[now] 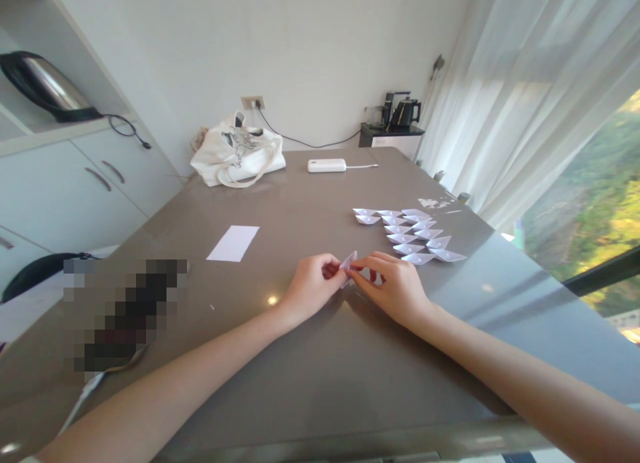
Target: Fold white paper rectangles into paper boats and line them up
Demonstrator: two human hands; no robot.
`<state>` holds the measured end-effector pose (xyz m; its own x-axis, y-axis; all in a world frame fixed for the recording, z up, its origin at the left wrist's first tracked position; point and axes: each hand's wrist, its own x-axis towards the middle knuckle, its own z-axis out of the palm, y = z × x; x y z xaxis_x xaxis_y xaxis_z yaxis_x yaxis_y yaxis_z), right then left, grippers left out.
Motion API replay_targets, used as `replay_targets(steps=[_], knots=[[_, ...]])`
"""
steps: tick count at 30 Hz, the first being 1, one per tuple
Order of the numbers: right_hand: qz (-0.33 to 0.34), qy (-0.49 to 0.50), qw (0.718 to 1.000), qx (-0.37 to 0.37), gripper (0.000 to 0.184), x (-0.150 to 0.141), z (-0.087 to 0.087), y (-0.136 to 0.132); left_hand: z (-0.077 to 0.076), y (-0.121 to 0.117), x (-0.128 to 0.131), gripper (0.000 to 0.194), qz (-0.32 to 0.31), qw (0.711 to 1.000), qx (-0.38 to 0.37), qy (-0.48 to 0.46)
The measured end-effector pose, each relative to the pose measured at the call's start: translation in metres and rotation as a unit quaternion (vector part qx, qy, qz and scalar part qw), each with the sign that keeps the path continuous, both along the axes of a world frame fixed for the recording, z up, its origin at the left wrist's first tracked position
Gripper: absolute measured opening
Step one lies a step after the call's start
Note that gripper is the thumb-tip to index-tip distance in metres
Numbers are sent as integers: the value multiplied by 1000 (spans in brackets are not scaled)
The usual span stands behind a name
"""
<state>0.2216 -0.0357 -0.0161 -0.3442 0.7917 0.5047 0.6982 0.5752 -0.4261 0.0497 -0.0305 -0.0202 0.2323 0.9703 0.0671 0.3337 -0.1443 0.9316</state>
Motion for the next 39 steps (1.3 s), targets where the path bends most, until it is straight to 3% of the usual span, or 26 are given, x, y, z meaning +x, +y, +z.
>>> replay_targets(steps=[5,11,23,39], knots=[[3,19,1000,-19,13,1,-2,2,-4,7,-2,31,-16,991,-84,-100],[6,33,999,-26,19,3,-5,4,4,5,-2,30,-24,977,-141,-161],[0,16,999,-32,15,7,-7,6,0,8,-3,27,-34,950,-191,-245],[10,32,998,-44,16,10,-6,8,0,6,-3,28,-9,952,-182,-247]])
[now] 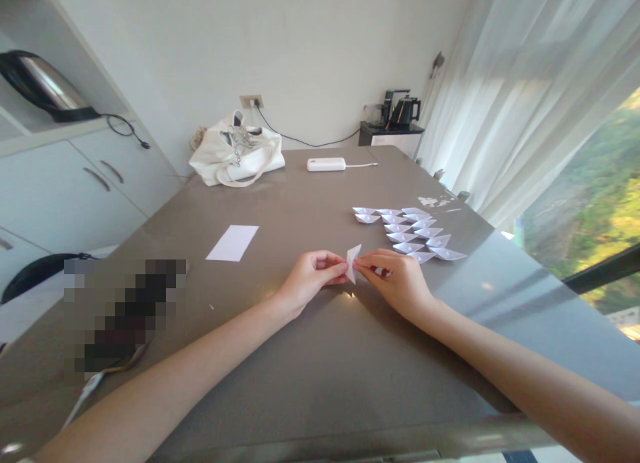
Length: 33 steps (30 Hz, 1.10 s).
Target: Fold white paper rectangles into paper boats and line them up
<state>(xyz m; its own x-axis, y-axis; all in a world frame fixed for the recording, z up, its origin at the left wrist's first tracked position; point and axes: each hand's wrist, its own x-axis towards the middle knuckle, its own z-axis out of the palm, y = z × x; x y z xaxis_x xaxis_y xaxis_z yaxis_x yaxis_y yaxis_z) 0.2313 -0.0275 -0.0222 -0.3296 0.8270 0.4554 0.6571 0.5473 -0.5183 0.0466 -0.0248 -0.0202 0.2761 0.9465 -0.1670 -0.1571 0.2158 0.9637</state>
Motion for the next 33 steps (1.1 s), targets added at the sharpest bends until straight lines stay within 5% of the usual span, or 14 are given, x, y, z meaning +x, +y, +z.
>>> replay_targets(steps=[23,33], knots=[[7,57,998,10,14,-3,-1,-1,8,1,0,4,-31,990,-96,-101],[33,22,997,64,13,0,-4,0,7,1,1,20,-55,991,-53,-113]])
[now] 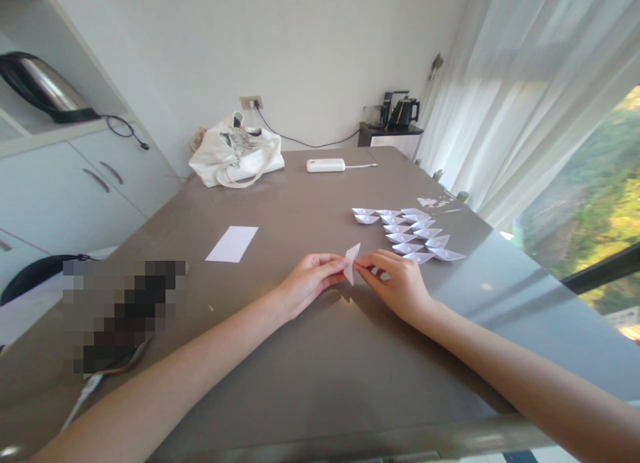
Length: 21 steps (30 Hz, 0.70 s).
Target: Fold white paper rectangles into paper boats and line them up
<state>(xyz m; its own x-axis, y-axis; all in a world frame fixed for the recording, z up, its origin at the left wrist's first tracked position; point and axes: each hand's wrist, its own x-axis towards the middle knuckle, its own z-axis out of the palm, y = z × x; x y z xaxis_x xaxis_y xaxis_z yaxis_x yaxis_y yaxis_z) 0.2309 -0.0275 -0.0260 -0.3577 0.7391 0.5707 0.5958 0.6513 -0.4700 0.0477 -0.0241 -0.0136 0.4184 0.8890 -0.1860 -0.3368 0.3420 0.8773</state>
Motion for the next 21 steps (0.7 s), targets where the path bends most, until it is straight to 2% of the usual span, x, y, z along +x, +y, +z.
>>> replay_targets(steps=[7,13,21], knots=[[-12,-25,999,25,13,2,1,0,-1,1,-1,21,-22,999,-18,-23],[-7,-49,998,24,13,0,1,0,1,-1,0,22,-53,998,14,6],[2,-41,999,29,16,-4,2,-1,-3,-2,1,30,-15,994,44,98]])
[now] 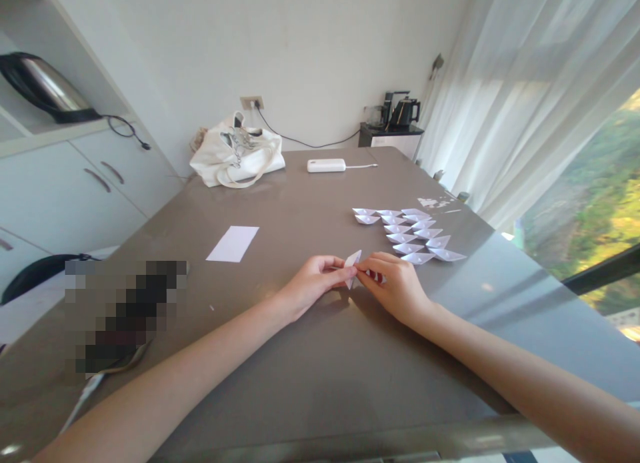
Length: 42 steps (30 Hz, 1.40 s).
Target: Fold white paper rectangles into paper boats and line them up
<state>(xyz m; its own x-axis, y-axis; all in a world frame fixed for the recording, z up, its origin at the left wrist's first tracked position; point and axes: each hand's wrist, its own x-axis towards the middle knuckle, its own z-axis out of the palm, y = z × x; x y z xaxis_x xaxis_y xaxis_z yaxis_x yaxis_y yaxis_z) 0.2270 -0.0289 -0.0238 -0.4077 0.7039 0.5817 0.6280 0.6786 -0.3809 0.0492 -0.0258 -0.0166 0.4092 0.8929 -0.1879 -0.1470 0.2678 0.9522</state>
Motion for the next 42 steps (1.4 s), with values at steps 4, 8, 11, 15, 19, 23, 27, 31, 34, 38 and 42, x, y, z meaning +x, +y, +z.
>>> replay_targets(steps=[4,8,11,15,19,23,27,31,34,38,42], knots=[[-1,12,1000,-15,14,-2,3,-3,-3,0,-1,30,-10,998,46,52],[-11,57,996,-68,13,-6,6,-6,-4,0,0,27,-2,996,58,63],[-16,79,992,-92,11,-6,9,-6,-4,1,0,25,7,997,61,52],[-21,118,990,-75,9,-1,13,-2,-4,1,1,22,25,999,42,19],[-4,174,979,-109,15,3,12,2,-1,0,2,17,29,999,8,-30],[67,221,945,-232,24,1,9,4,3,0,2,12,9,995,-52,-81],[125,283,883,-352,26,-2,10,6,4,1,-2,15,-26,985,-116,-127],[134,324,839,-416,31,-2,8,9,1,4,-4,19,-23,978,-150,-141],[141,345,816,-443,32,-1,3,12,0,6,-5,20,-27,976,-158,-146],[150,372,786,-470,30,-1,-2,14,3,6,-7,20,-57,976,-155,-142],[137,388,773,-483,28,-1,0,13,5,6,-9,16,-72,980,-145,-113]])
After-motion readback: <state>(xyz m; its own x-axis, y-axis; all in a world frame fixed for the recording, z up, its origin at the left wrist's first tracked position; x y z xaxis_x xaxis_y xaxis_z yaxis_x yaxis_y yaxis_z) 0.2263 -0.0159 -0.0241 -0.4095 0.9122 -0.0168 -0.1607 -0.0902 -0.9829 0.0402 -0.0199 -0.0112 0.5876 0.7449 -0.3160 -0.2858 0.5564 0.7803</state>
